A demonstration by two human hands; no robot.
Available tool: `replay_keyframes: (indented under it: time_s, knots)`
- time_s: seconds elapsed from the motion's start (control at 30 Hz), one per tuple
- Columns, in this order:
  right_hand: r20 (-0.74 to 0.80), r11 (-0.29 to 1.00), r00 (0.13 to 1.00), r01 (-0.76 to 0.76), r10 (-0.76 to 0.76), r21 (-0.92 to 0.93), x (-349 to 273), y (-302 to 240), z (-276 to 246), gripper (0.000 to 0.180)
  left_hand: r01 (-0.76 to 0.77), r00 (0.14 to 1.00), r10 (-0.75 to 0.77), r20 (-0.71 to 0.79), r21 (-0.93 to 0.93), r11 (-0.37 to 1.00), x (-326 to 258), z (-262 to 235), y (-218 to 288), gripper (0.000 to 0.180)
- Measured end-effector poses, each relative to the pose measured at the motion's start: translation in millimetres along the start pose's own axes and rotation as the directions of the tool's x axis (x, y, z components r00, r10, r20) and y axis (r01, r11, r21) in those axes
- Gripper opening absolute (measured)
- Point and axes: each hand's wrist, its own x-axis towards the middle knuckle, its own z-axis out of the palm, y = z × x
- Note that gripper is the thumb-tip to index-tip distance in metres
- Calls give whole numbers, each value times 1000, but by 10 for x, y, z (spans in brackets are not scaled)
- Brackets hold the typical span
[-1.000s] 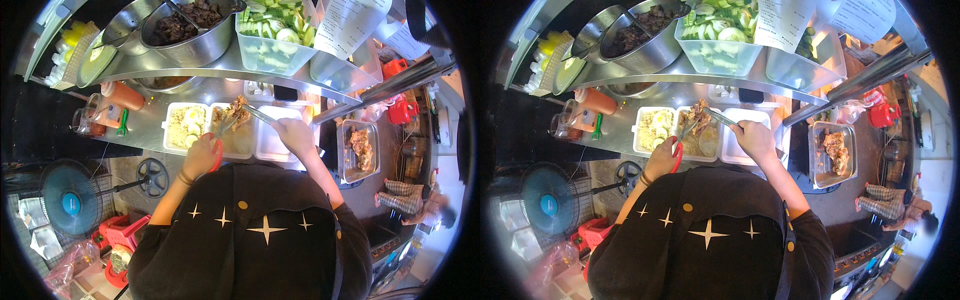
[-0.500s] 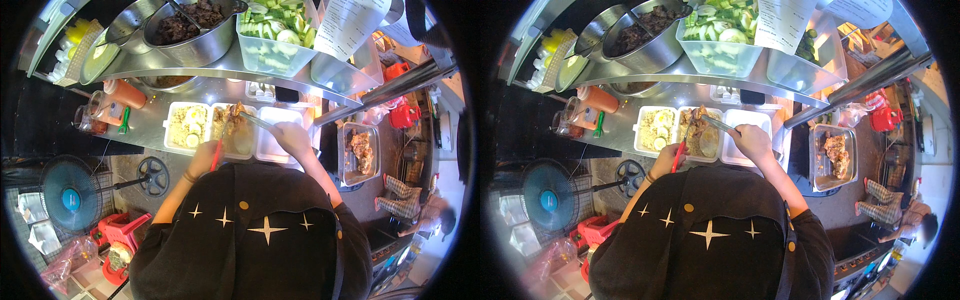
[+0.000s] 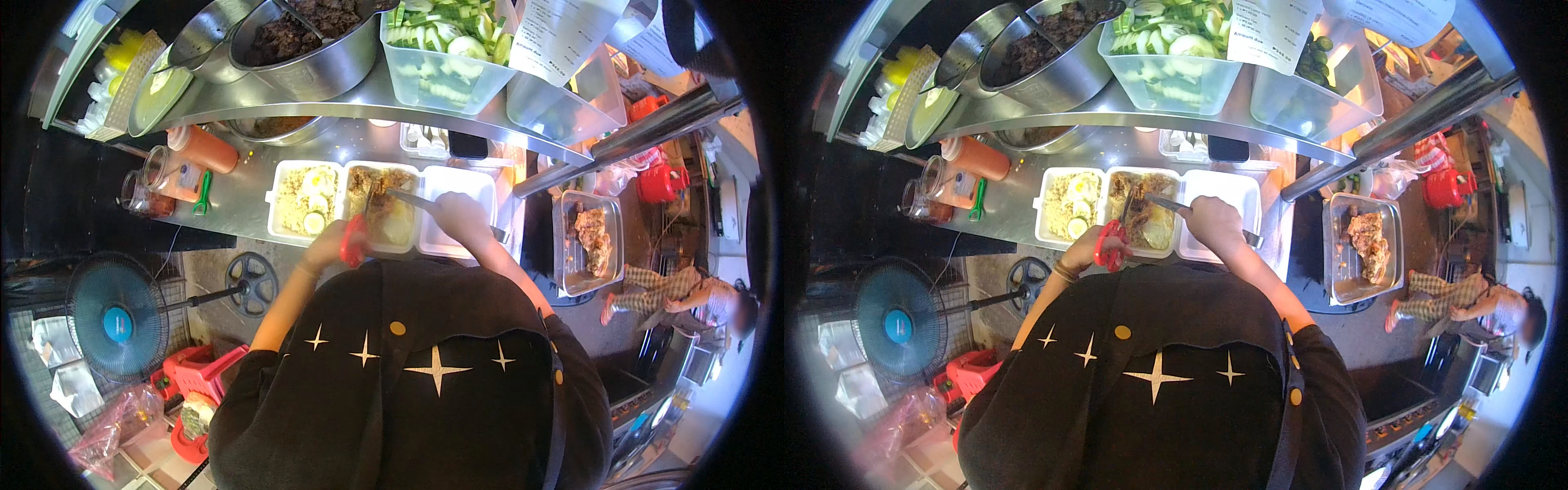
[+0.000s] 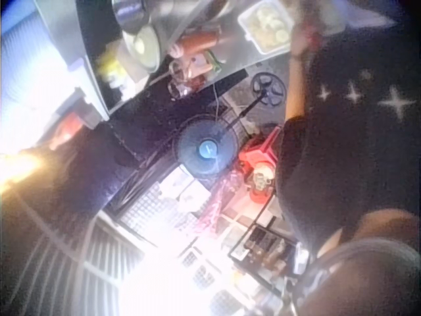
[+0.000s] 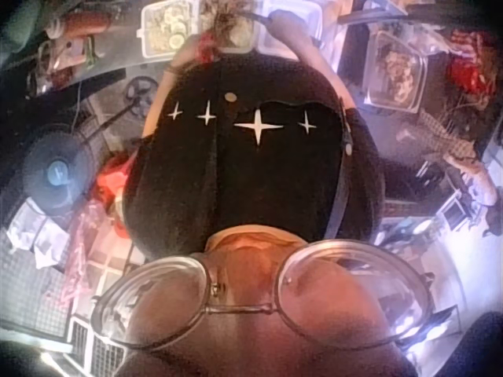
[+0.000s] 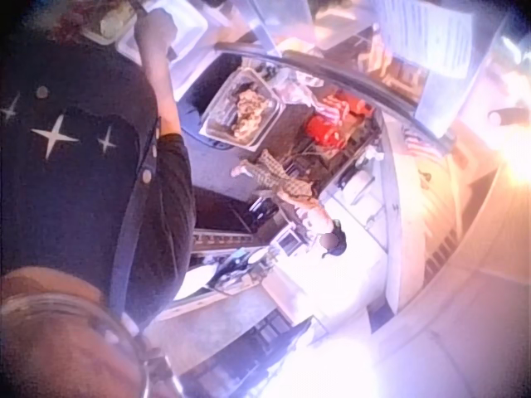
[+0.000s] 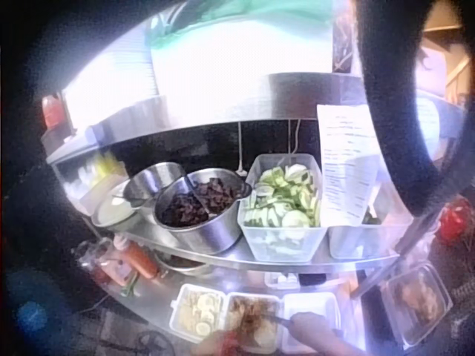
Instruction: The person assembles food into white styrofoam containers using tongs and scissors. They add rice, sliced cucumber, fried chicken, and a dark meat topping, cutting the chicken into smaller pieces before placing it in the boxes.
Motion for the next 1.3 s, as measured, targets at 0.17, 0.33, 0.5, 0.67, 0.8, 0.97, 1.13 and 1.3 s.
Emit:
replay_keyframes:
  time_s: [0.17,0.33,0.5,0.67,0.8,0.97,1.13,1.3]
  knots:
    - [-155,983,979,149,-132,106,-114,286,-112,37,-194,981,177,80,349,917,-143,-142,38,43]
    - [-210,959,961,218,-179,180,-300,143,-297,34,51,987,55,-153,614,788,-185,34,416,52]
    - [-287,949,927,289,-243,129,-337,74,-345,31,-33,906,306,-292,672,740,-308,145,508,29]
    - [-233,946,927,317,-293,72,-300,95,-380,31,23,968,171,-182,749,663,-304,-39,432,41]
    - [-193,941,929,333,-317,55,-186,144,-407,31,-36,984,131,-116,602,798,-246,-104,181,34]
    - [-62,932,930,361,-362,-27,-93,59,-458,31,-243,949,314,-5,620,746,-45,-254,-97,32]
    - [-13,958,963,267,-269,-101,97,-26,-395,33,37,998,-49,44,243,969,74,-304,194,25]
    - [-16,942,959,273,-281,-196,209,-80,-387,35,-99,991,62,118,340,935,191,-358,111,19]
